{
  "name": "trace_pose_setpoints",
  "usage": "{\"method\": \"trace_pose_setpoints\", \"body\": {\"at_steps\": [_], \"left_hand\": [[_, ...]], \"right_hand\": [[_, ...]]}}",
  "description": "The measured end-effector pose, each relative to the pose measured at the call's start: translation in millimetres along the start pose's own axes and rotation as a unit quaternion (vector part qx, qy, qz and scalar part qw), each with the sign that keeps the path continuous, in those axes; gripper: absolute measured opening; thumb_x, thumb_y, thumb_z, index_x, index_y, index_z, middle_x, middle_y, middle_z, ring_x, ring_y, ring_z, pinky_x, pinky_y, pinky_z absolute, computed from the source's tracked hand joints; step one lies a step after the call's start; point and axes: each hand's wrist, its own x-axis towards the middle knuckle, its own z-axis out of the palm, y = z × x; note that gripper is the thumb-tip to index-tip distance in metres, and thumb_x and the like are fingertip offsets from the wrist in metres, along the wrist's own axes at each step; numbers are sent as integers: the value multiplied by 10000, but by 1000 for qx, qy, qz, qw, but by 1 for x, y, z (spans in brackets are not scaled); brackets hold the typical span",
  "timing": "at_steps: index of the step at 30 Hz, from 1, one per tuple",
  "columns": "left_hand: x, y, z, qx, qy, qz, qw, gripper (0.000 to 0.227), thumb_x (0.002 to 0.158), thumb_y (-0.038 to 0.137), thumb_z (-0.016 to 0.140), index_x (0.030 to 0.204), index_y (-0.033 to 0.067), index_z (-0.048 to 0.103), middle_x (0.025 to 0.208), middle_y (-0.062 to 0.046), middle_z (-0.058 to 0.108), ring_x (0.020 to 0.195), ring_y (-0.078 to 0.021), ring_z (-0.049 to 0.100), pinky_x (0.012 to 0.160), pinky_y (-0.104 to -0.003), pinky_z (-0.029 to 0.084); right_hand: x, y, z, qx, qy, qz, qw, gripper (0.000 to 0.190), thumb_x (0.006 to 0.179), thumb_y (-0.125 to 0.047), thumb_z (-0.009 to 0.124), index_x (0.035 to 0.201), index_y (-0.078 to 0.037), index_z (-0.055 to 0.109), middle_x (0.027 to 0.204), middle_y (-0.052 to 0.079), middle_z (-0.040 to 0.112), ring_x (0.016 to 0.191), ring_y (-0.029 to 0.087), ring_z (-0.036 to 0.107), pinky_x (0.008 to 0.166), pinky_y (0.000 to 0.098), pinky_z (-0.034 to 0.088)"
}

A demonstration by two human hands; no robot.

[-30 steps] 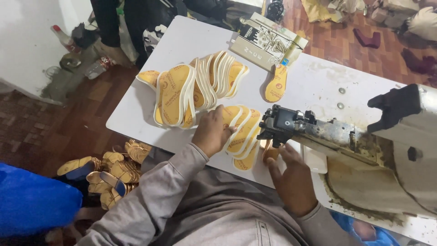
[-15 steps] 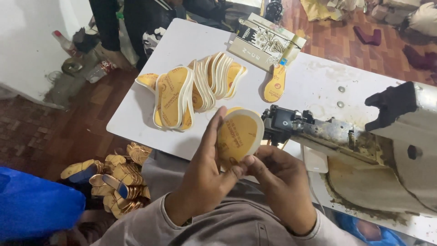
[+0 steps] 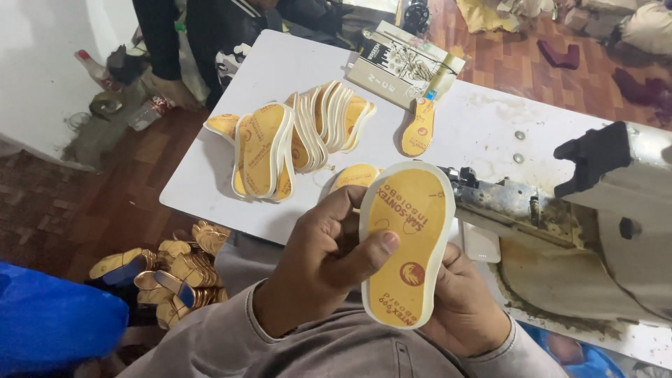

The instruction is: A person is seen stitching shoe insoles using a specialized industrial sewing machine, handling each piece individually from a stack.

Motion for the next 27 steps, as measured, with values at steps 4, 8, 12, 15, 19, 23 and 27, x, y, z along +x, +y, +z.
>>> {"method": "trace_pose_setpoints", "body": {"at_steps": [4,8,12,15,19,23,27], "left_hand": [[-3,1,13,30,19,2,999,311,883,203,696,1102,4,600,812,-49,695,679,-89,629,580,-260,536],[-7,2,19,137,37,60,988,255,886,248,683,1034,59,598,695,14,600,541,-49,464,461,-237,409],[-14,7,22,269,89,140,949,222,895,256,672,1004,97,564,652,12,651,462,-56,488,410,-250,415],[-13,-9,19,304,114,167,931,254,923,322,646,983,96,547,683,5,684,527,-87,624,452,-266,488],[1,-14,6,352,73,171,917,324,959,363,627,1108,81,567,693,27,666,511,-93,569,476,-282,470],[16,-2,2,306,-47,110,944,378,891,317,730,1113,47,586,786,-25,714,643,-99,644,506,-265,525],[57,-15,1,302,-14,61,951,404,899,300,702,1157,4,608,824,-119,822,596,-164,809,384,-255,590]], "right_hand": [[-2,-5,15,-30,-6,-37,999,551,810,-176,866,1287,-1,652,1142,190,743,930,308,728,769,454,612],[-7,-16,-1,-118,-42,-107,986,277,880,-184,808,1041,37,762,977,178,784,796,276,746,624,415,629],[-11,-44,41,-137,-123,-171,968,159,988,-23,689,1051,101,765,1122,259,756,965,359,762,794,453,663],[-13,-54,54,-492,35,-248,834,203,946,-173,670,895,-11,781,758,16,696,701,118,569,623,293,480],[-10,-46,54,-542,131,-282,781,186,903,-151,724,743,-60,756,726,35,734,644,114,618,562,254,478],[-12,-51,39,-598,212,-255,730,120,881,-93,733,789,-45,793,759,20,770,640,77,627,516,238,500],[-20,-84,40,-738,157,-457,471,334,999,-191,677,1177,89,712,1155,276,748,1031,360,749,899,462,634]]}}
